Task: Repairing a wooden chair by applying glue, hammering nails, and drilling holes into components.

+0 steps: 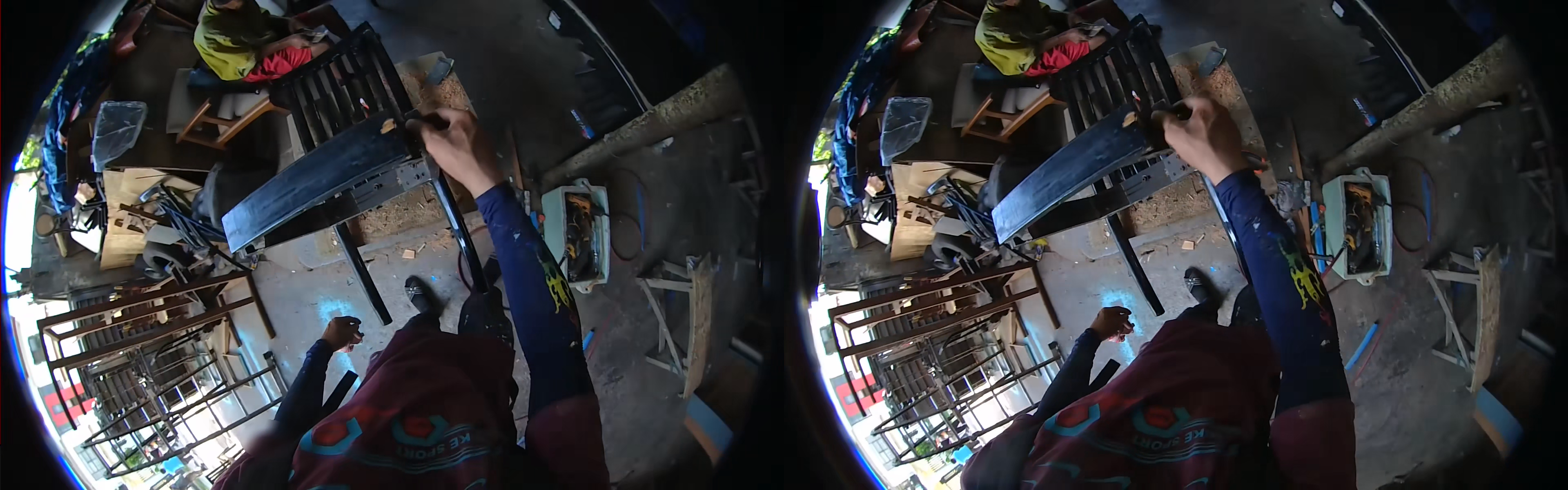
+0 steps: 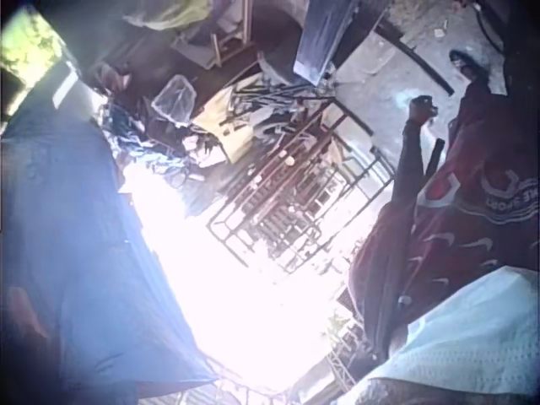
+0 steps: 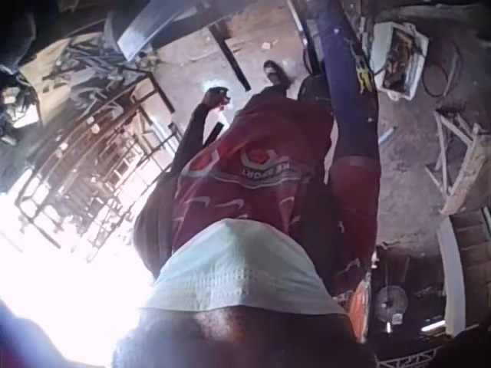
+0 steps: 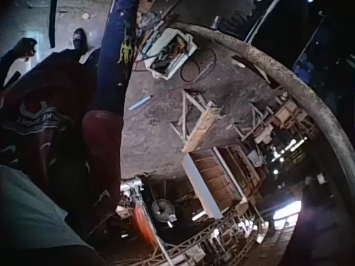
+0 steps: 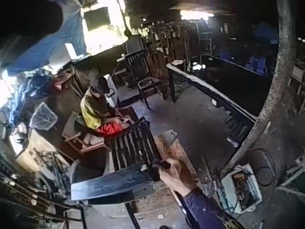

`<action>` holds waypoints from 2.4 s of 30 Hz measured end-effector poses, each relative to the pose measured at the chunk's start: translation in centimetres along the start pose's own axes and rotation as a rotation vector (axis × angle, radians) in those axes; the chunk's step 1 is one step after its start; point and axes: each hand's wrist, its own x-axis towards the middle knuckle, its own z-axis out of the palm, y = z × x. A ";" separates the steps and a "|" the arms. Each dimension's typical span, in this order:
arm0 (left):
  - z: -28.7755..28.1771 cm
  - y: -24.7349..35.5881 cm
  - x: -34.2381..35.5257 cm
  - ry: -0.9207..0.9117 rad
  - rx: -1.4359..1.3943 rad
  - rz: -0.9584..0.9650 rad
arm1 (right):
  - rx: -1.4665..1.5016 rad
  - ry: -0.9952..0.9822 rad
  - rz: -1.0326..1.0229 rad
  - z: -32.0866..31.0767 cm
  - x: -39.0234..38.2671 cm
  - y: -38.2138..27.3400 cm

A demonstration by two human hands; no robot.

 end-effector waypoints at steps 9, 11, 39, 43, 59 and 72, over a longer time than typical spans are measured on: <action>-3.3 -6.9 0.7 -0.063 0.209 -0.144 | 0.597 -0.255 0.092 -0.9 -3.3 1.2; -3.7 -6.4 0.8 -0.007 0.253 -0.058 | 0.615 -0.233 0.106 -0.9 -3.0 1.3; 2.0 3.2 14.2 0.584 0.330 0.002 | -0.404 -0.525 0.004 0.6 -2.2 2.4; 1.6 3.6 13.4 0.544 0.343 0.035 | -0.008 -0.350 -0.078 1.4 -0.7 2.7; 1.1 3.4 13.9 0.547 0.402 0.072 | -0.346 -0.300 -0.170 0.3 -0.9 2.2; 0.5 3.7 13.7 0.496 0.403 0.094 | -0.373 -0.323 0.009 0.5 -2.8 3.9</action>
